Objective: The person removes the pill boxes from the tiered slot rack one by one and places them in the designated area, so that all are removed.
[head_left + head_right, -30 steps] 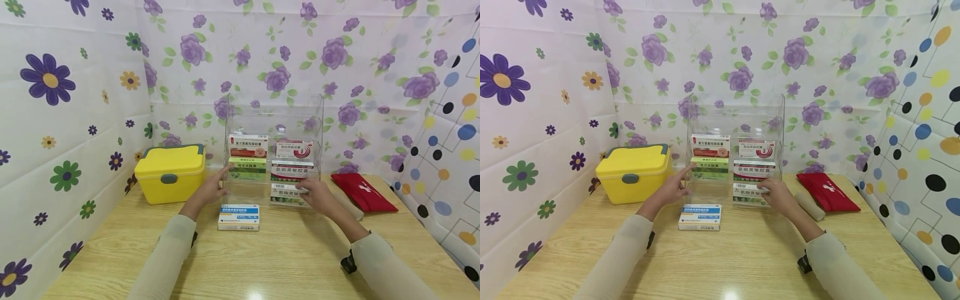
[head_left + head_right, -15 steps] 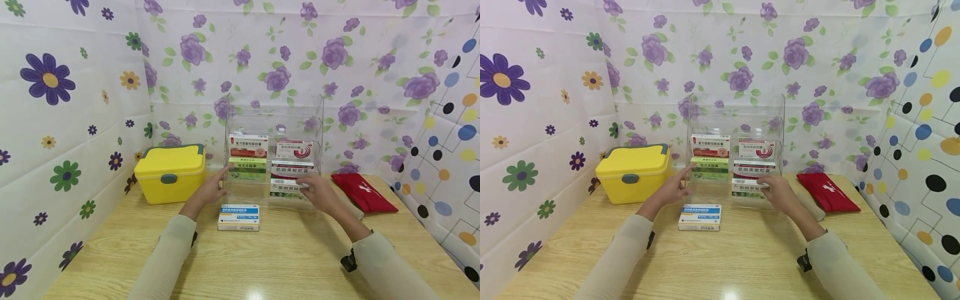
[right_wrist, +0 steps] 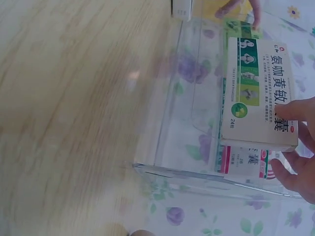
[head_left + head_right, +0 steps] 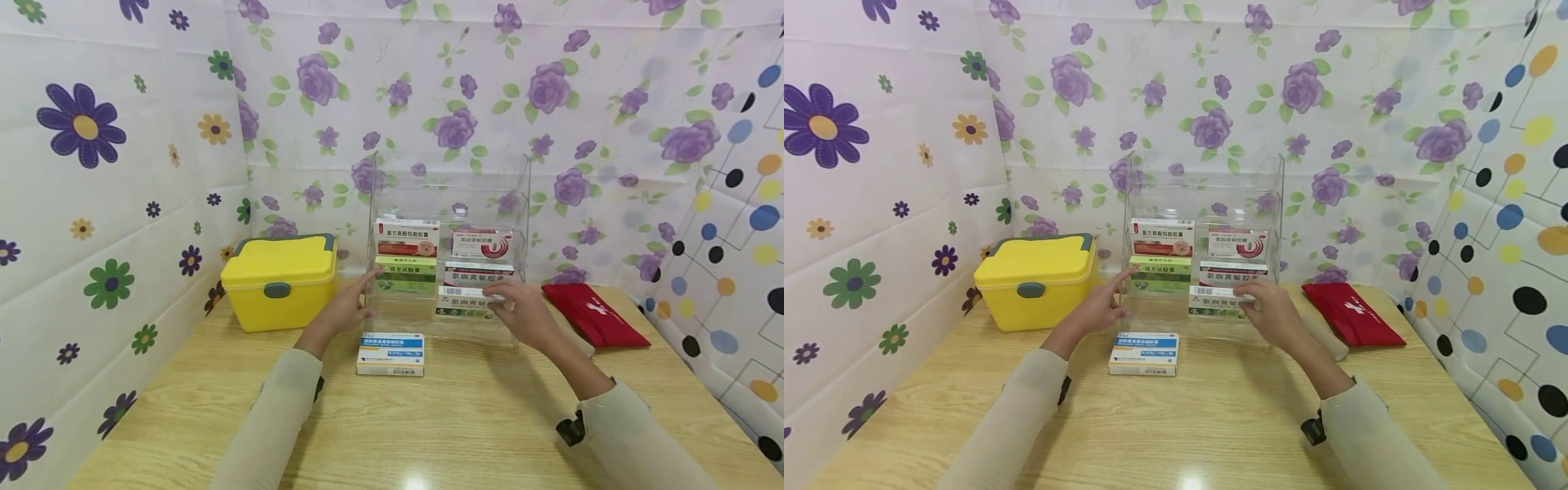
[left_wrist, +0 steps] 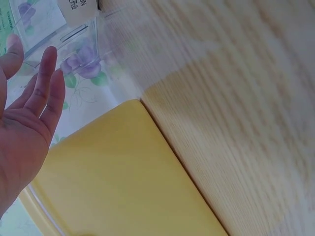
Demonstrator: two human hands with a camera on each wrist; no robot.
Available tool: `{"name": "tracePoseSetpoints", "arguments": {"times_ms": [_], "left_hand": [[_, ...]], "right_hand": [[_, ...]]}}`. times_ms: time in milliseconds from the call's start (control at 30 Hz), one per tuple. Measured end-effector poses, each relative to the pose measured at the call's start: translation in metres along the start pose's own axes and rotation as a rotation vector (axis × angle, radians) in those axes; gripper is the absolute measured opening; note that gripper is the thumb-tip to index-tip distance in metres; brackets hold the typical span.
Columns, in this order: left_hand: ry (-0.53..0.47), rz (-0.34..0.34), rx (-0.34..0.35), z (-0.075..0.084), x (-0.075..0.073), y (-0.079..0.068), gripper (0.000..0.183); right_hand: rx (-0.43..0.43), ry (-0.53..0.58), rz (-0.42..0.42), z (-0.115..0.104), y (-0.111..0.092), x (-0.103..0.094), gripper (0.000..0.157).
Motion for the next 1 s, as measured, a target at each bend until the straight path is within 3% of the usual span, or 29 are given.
{"name": "tracePoseSetpoints", "arguments": {"times_ms": [433, 733, 1000], "left_hand": [[-0.002, 0.003, -0.011, 0.002, -0.001, 0.001, 0.095], [0.001, 0.008, -0.006, 0.000, -0.001, 0.001, 0.095], [-0.011, 0.005, 0.015, 0.000, -0.001, 0.001, 0.094]], "right_hand": [[-0.008, 0.057, -0.002, -0.007, -0.010, -0.004, 0.028], [0.139, 0.119, -0.129, -0.002, -0.020, 0.000, 0.027], [0.208, 0.124, -0.213, 0.008, -0.028, 0.004, 0.025]]}}
Point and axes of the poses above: each hand's wrist, its own y-axis towards the middle knuckle, its own x-axis out of the palm, z = x × y, the point moved 2 cm from there along y, towards the middle knuckle, and after that the axes turned 11 degrees about x, right-handed, at the moved point
